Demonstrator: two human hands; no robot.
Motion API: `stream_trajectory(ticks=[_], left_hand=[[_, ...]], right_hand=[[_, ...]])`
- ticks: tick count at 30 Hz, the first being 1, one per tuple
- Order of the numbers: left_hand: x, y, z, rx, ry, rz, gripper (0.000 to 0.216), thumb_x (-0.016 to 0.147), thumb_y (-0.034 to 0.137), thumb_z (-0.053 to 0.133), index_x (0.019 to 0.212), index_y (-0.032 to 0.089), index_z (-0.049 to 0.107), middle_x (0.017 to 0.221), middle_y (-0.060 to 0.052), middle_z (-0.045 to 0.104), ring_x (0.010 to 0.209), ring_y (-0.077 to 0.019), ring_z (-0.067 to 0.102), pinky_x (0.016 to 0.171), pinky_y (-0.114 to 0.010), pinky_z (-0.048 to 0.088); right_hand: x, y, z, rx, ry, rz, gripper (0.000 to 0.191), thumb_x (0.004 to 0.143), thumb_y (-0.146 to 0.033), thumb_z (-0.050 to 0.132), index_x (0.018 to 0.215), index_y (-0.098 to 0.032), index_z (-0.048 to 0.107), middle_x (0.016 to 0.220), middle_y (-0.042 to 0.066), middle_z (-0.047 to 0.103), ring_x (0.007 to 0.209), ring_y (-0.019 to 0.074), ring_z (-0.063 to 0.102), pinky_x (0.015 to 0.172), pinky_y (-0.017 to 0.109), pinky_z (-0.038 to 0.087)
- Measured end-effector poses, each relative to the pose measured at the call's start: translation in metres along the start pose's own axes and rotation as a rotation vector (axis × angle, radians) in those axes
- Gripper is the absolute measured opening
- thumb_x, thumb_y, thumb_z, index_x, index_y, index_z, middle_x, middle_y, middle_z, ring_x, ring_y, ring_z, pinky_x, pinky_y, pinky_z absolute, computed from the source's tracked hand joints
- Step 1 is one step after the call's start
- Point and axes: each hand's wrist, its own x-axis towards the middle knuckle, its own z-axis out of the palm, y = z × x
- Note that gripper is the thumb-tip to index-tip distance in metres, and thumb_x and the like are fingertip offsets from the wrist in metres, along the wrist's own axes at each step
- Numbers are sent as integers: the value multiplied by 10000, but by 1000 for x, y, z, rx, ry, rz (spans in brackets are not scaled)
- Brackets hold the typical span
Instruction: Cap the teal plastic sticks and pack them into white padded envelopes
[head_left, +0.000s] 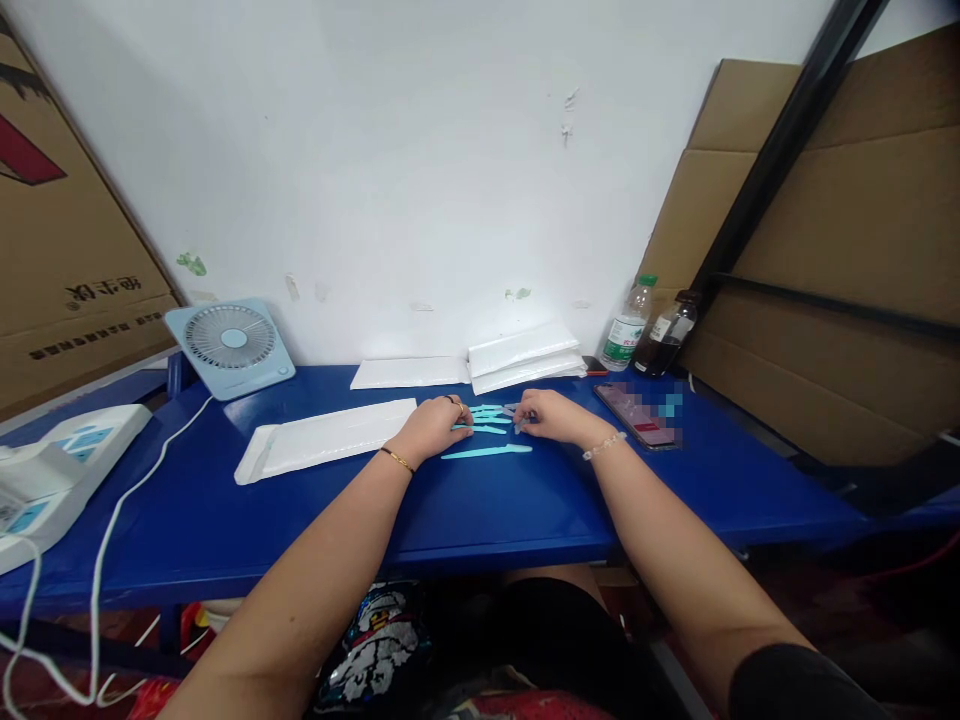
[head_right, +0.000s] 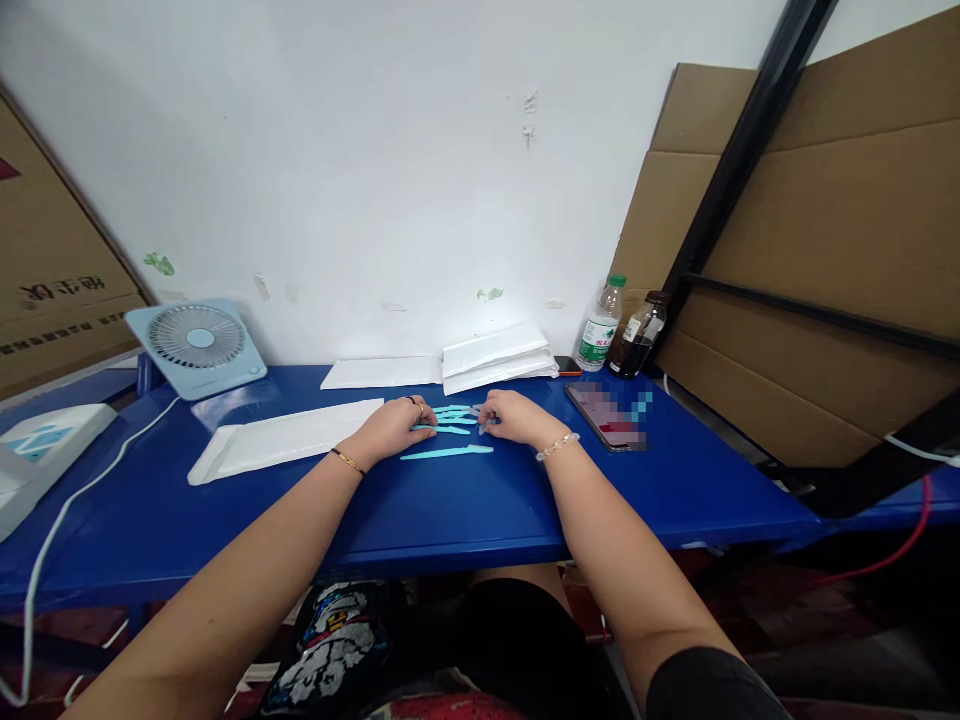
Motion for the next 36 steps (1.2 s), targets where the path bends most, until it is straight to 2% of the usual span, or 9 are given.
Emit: stream_trajectory(ticks=[4,9,13,18,21,26,28,31,36], left_hand=[[1,1,1,18,-8,-15,145,798,289,564,817,216,688,860,-25,648,772,-169,588,647,-254,396],[0,3,1,-36,-46,-91,149,783,320,581,761,207,675,834,-18,663,712,-156,592,594,-245,389],[0,3,0,-59,-60,-117,141,775,320,591,734,210,669,804,-6,674,711,-155,597,588,-239,385],[1,12,0,-133,-83,-108,160,765,341,607,751,200,680,783,-14,681,694,-152,593,570,-230,379],[1,17,1,-223,-146,-95,183,751,374,628,776,204,693,770,-5,683,663,-139,584,549,-220,373],[1,13,1,-263,-156,-110,214,739,402,637,779,201,698,751,-8,680,643,-135,576,530,-218,362],[1,9,0,-261,-156,-118,213,743,403,629,778,204,695,755,-8,682,649,-138,581,525,-219,359],[0,2,-2,-199,-129,-159,196,736,392,625,747,207,689,753,-13,688,652,-148,586,516,-227,343],[-3,-8,-7,-196,-110,-213,187,735,373,608,745,202,683,752,-17,695,660,-151,599,517,-230,346]], right_hand=[[2,-1,2,-24,-11,13,110,770,-148,603,781,-167,711,844,46,618,710,135,568,657,230,405],[-4,-4,-4,131,-80,52,115,781,-184,593,781,-167,707,819,34,637,709,141,578,624,222,402],[-5,-4,-4,188,-77,87,107,767,-215,611,753,-160,702,804,31,640,708,144,579,609,222,395],[1,-11,4,246,-59,39,97,746,-225,631,738,-152,694,778,27,645,695,136,574,601,217,396],[2,-15,4,276,-105,7,115,741,-250,644,723,-150,699,755,27,655,662,129,569,580,218,395],[-6,-9,-10,326,24,122,199,754,-331,648,769,-141,707,770,42,663,676,136,574,601,231,416],[-8,-8,-13,346,28,137,209,751,-343,653,776,-141,702,772,43,656,673,135,572,598,230,420],[-8,-13,-12,315,-20,61,191,738,-336,668,770,-153,711,794,40,642,684,131,562,601,225,417],[-3,-27,-3,281,-184,-113,205,686,-342,720,806,-177,735,764,18,643,649,117,537,569,213,392]])
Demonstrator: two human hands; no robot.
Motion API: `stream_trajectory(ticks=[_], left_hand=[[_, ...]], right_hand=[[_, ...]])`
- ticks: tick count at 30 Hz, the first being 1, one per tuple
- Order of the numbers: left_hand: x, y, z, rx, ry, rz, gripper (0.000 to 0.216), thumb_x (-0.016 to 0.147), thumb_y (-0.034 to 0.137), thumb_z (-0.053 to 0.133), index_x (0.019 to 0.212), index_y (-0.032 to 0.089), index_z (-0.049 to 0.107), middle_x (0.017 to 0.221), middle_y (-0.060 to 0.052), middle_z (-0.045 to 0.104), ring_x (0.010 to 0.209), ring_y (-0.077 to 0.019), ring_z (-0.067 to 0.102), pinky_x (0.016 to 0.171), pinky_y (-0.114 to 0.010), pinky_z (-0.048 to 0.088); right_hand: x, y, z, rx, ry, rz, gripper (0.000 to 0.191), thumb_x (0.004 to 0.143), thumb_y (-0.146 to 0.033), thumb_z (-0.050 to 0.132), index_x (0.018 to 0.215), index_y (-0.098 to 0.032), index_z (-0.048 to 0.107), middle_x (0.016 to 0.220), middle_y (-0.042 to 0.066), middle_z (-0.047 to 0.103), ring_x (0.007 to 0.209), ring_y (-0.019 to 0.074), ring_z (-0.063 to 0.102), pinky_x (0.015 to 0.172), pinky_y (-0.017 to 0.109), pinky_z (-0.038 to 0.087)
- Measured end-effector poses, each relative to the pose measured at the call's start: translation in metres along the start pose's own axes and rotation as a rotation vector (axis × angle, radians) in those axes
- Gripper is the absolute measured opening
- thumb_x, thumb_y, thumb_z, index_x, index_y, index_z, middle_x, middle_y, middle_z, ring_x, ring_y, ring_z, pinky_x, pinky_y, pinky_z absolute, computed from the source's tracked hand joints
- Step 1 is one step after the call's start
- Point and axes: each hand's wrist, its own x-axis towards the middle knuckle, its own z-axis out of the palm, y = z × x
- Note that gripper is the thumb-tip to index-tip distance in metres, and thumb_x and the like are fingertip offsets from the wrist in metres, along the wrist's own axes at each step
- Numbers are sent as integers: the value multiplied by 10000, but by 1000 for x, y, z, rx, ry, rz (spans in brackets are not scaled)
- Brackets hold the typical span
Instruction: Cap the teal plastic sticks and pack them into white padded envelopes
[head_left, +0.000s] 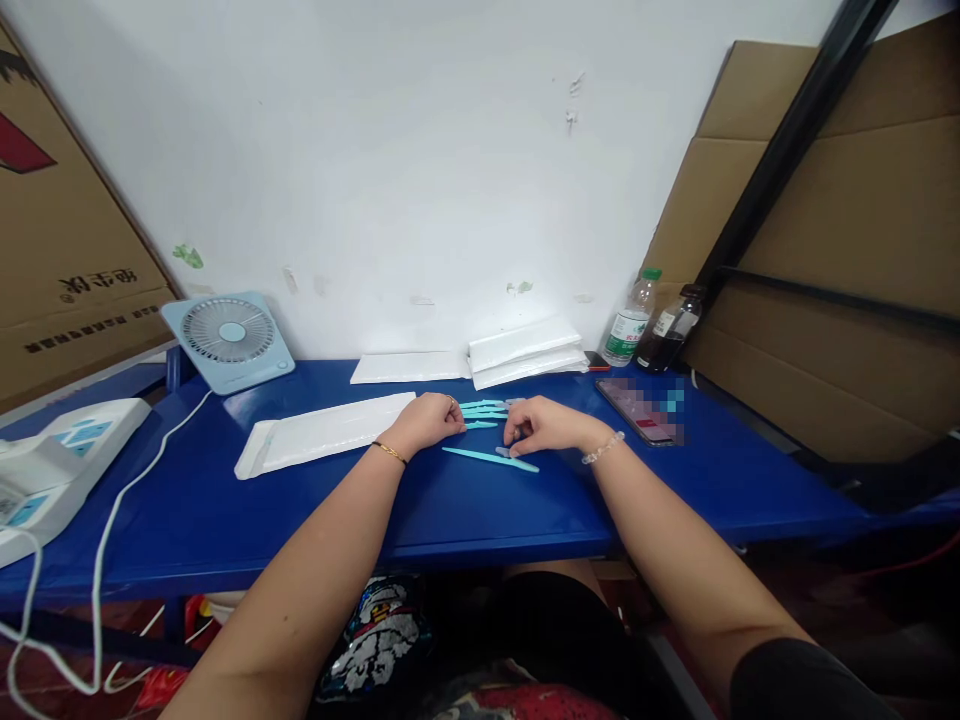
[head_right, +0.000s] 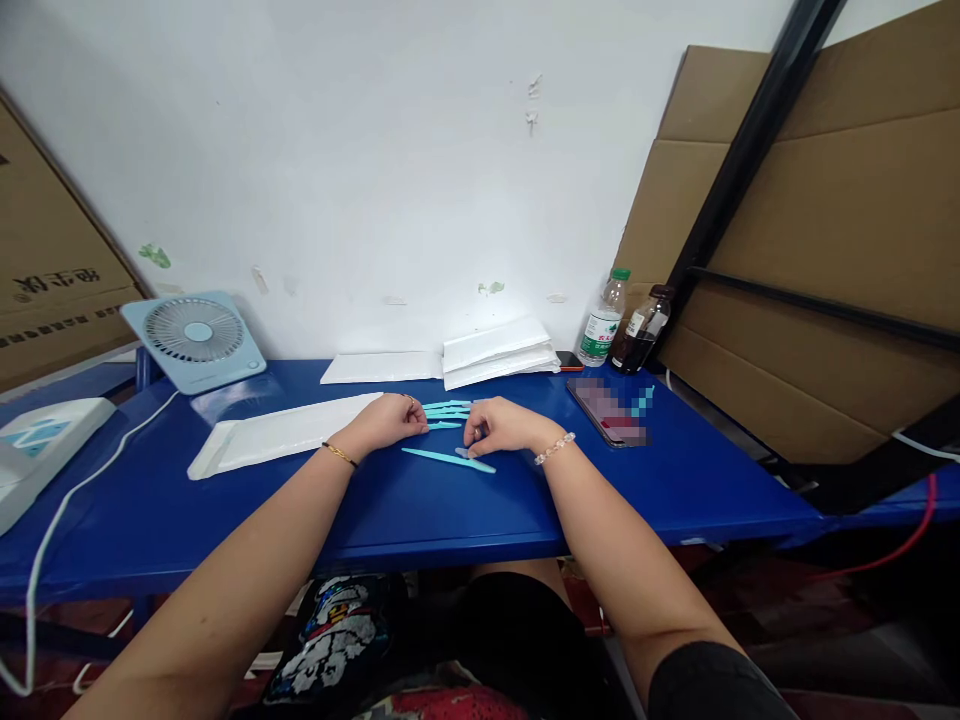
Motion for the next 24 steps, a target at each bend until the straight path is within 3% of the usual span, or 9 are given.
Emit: stream_trajectory(ticks=[10,17,24], left_hand=[[-1,2,2,-11,-10,32,161,735,351,610,727,208,685,738,-9,693,648,-147,594,510,-226,346],[0,2,3,-19,-11,38,175,730,362,612,739,202,683,745,-14,690,643,-143,589,508,-222,346],[0,10,7,-11,-28,81,189,732,379,624,755,204,692,752,-14,681,643,-144,578,519,-224,349]], right_hand=[[2,13,2,-82,95,186,85,734,-226,637,754,-157,683,714,22,674,628,133,581,557,211,395],[7,20,6,-142,187,162,105,744,-158,581,766,-161,683,769,30,699,671,141,602,600,219,404],[14,3,11,-48,134,179,116,726,-157,597,771,-158,705,750,25,706,661,138,603,584,214,409]])
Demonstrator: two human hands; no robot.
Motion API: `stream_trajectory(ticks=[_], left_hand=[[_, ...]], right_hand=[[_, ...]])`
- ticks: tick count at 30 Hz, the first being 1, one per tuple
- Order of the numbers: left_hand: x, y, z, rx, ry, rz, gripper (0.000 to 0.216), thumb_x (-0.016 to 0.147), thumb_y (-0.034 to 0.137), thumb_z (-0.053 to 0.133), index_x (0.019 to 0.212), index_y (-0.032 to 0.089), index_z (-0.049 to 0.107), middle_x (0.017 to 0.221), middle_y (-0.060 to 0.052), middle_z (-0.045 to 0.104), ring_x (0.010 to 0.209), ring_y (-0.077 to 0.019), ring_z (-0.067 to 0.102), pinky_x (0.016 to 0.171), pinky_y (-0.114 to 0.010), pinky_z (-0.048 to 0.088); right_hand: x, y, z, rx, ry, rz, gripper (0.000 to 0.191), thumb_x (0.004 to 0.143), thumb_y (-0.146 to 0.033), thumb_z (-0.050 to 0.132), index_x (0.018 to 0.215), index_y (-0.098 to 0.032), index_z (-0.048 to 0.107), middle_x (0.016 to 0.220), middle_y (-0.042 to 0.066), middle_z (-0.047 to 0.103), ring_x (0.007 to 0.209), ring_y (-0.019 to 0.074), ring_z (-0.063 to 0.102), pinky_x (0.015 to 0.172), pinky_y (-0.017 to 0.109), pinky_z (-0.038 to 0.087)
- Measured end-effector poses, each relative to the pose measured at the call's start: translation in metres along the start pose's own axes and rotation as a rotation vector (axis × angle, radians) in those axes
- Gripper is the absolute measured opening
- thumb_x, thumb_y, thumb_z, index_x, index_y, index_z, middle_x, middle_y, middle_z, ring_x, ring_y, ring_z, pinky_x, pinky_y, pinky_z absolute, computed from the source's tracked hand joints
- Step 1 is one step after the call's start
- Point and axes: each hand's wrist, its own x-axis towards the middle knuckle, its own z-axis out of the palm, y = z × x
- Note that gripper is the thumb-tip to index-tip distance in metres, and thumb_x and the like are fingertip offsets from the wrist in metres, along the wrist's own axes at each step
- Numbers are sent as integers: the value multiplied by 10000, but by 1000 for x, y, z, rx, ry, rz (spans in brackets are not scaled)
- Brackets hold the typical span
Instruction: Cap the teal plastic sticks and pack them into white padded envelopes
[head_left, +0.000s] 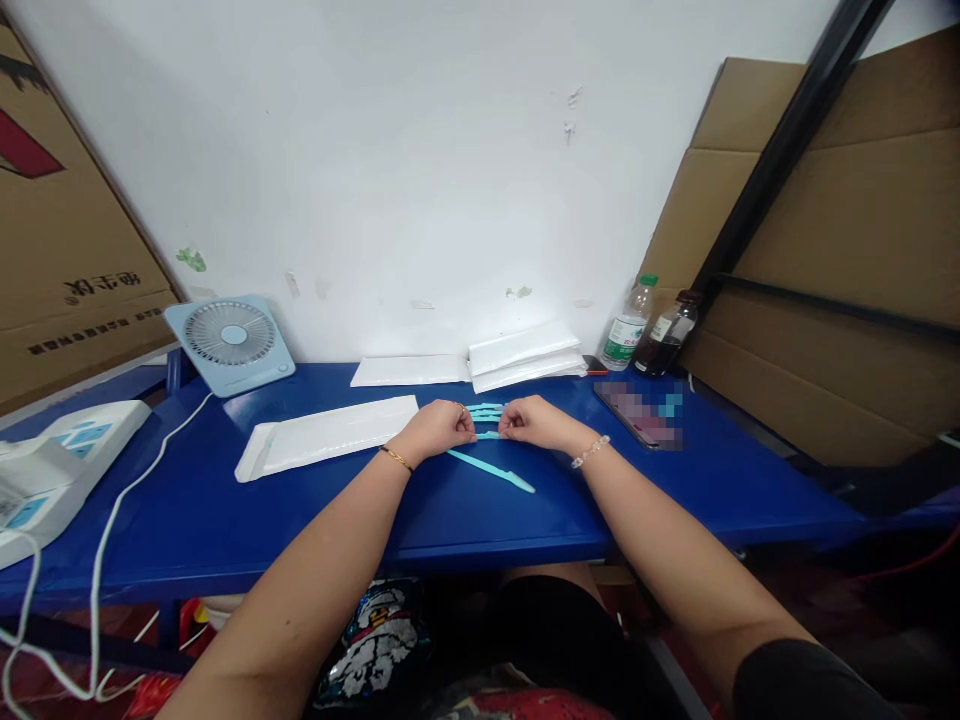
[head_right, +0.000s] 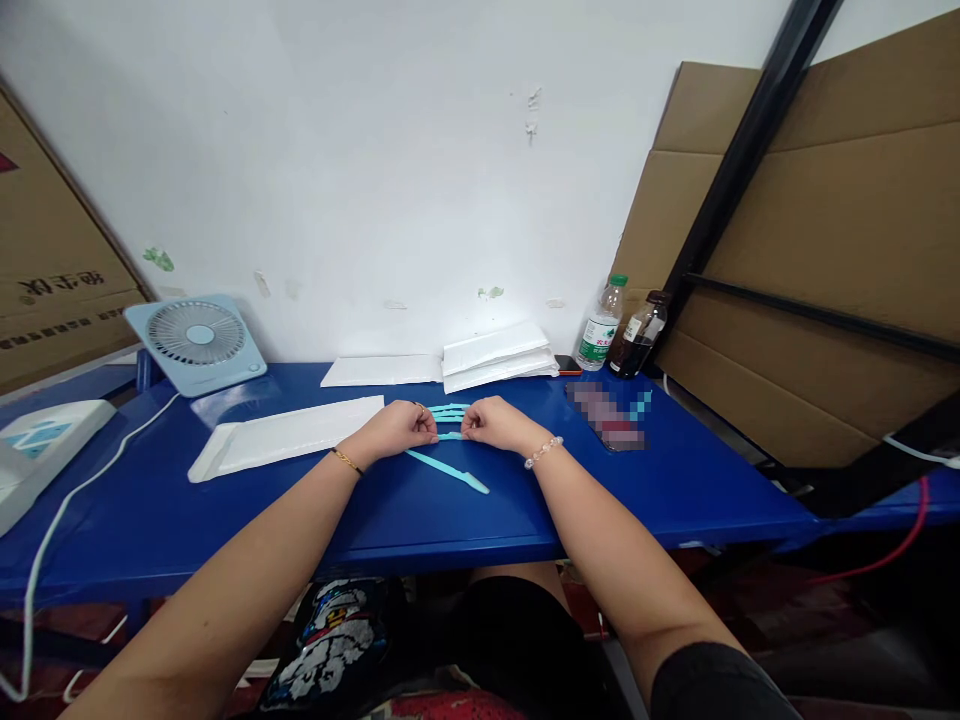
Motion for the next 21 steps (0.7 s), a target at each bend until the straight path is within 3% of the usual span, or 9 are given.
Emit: stream_trajectory(ticks=[4,8,12,15,18,21], left_hand=[[0,3,1,-35,-7,6,261,751,437,611,827,202,694,799,-21,682,681,-153,593,553,-228,382],[1,-4,0,75,162,-10,302,791,434,574,969,211,674,950,-43,662,830,-183,607,651,-244,419],[2,-10,1,171,187,-8,252,805,370,573,994,234,669,987,-37,646,881,-194,599,694,-250,422],[2,-10,2,206,186,15,215,819,351,563,959,235,678,946,-31,655,865,-191,599,706,-252,414],[2,-7,1,232,190,49,203,825,335,562,956,236,681,941,-29,664,868,-190,600,709,-253,404],[2,-6,0,265,191,67,187,833,314,553,935,229,685,923,-30,675,852,-187,603,710,-261,389]], right_hand=[[-4,8,-8,83,90,21,121,712,-205,630,785,-152,710,756,30,704,661,136,597,601,220,425],[-14,29,-27,172,201,115,171,723,-290,631,765,-134,688,726,45,687,633,139,587,573,225,436],[-24,39,-42,99,261,216,253,700,-383,665,691,-131,681,668,54,676,617,153,581,559,238,428],[-29,42,-46,83,192,222,263,715,-391,646,740,-136,708,688,47,687,630,157,593,576,241,432],[-29,46,-44,25,47,215,250,629,-314,720,815,-149,723,756,42,706,682,168,614,616,240,443],[-26,49,-40,-65,-23,219,181,636,-271,705,773,-155,724,708,35,697,651,162,605,598,240,431]])
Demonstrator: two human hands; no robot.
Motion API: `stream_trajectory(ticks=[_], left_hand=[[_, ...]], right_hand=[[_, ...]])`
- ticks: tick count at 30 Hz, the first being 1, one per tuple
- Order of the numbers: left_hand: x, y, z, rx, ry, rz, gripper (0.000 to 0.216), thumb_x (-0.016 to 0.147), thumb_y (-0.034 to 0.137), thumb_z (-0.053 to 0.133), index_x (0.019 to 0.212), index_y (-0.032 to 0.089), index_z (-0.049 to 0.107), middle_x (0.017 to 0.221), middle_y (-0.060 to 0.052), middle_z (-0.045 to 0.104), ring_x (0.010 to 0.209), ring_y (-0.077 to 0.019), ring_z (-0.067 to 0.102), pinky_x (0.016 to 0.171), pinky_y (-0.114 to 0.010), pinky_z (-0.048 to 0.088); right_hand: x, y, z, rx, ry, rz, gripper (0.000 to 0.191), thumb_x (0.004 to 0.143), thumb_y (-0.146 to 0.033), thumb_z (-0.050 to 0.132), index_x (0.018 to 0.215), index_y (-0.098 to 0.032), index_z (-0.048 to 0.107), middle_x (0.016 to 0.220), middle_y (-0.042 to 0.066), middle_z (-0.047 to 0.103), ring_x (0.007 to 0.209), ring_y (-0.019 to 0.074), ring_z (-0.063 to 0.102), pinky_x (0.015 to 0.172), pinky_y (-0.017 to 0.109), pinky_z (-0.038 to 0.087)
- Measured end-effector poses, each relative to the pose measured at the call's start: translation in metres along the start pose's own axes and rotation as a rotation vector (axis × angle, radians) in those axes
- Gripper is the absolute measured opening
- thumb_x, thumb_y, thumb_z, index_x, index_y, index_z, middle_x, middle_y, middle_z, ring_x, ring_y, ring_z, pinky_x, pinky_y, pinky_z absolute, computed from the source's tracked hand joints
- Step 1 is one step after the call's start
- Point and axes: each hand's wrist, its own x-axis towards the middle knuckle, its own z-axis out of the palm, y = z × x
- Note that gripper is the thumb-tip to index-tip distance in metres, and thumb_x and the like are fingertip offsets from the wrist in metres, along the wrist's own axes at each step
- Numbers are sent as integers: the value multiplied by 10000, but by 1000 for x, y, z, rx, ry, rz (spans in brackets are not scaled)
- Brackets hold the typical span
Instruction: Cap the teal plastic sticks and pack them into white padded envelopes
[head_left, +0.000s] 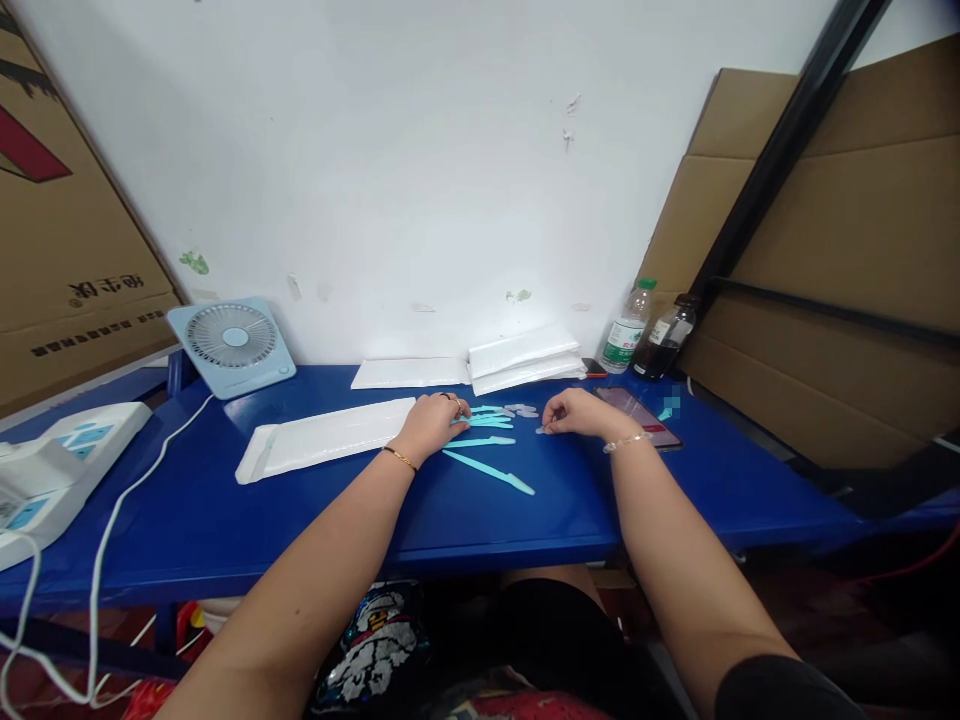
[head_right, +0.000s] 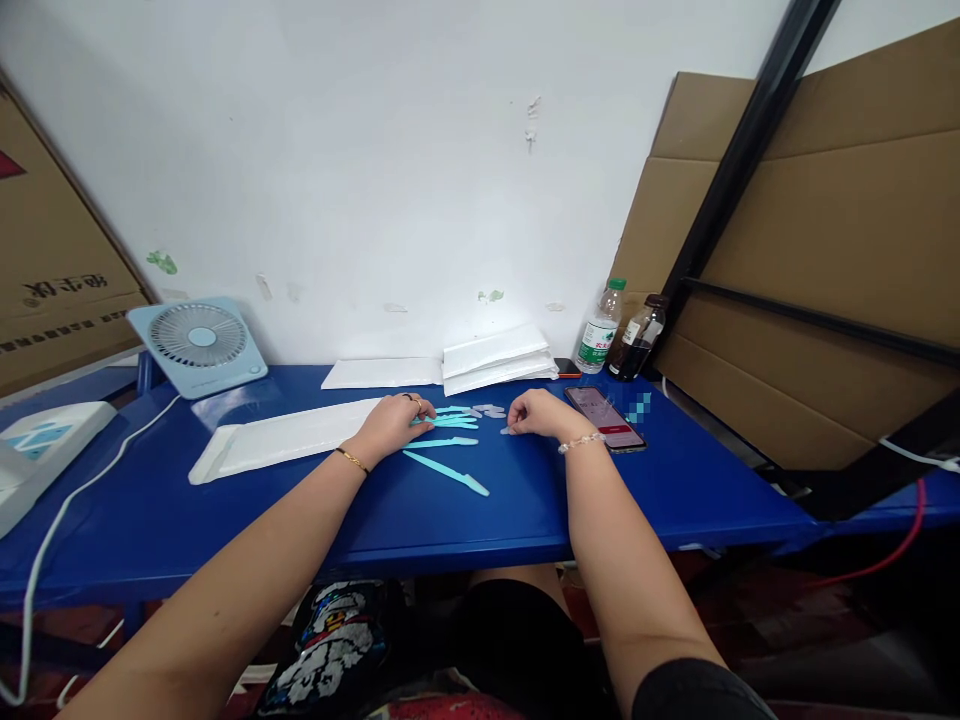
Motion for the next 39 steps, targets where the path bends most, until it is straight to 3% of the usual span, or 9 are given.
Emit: stream_trajectory(ticks=[5,11,14,18,21,27,31,35,39], left_hand=[[1,1,-1,54,11,11,207,861,256,484,835,225,687,849,-17,688,776,-177,605,676,-283,344],[0,2,1,121,10,15,247,882,252,438,824,212,674,825,-30,685,740,-177,609,664,-286,337],[0,1,2,152,17,21,259,887,231,417,892,216,676,871,-44,689,781,-185,617,670,-289,341],[0,1,4,144,48,18,274,885,252,436,1041,251,661,988,-46,678,849,-195,618,682,-295,348],[0,1,5,133,46,7,246,879,300,469,1007,247,672,995,-45,676,871,-200,614,689,-297,352],[0,0,6,108,52,10,285,837,443,543,976,233,675,965,-46,680,897,-219,608,687,-301,355],[0,5,4,165,40,37,182,836,293,524,885,227,687,892,-44,677,839,-211,609,661,-297,343],[1,9,1,237,17,36,241,843,188,439,764,170,667,793,-69,659,697,-183,599,625,-291,335],[1,7,0,179,42,28,261,858,190,419,748,162,654,801,-72,665,721,-179,606,641,-286,347]], right_hand=[[4,-12,7,15,24,-38,112,679,-179,605,714,-150,708,689,29,694,634,144,603,601,224,428],[-1,-16,7,100,-37,-64,226,597,-275,721,790,-159,701,694,10,666,644,146,595,573,215,433],[-1,-18,6,30,-45,-36,122,605,-213,688,714,-157,692,662,15,670,610,146,595,558,219,424],[4,-24,12,-69,52,-49,71,622,-151,638,677,-160,683,676,25,691,605,145,599,557,222,412],[8,-26,16,-88,78,-89,49,653,-160,620,656,-161,668,642,23,678,587,142,589,549,226,401],[10,-22,19,204,75,-126,90,728,-245,605,744,-159,627,694,31,668,623,145,602,576,234,443],[14,-16,23,514,102,-119,205,790,-360,576,851,-165,597,684,29,652,579,139,605,528,232,460],[20,-9,27,494,165,-96,193,748,-335,640,838,-164,642,691,40,665,628,154,626,575,246,489],[21,-6,27,492,250,-99,178,738,-311,652,833,-161,653,703,47,682,659,163,633,616,259,495]])
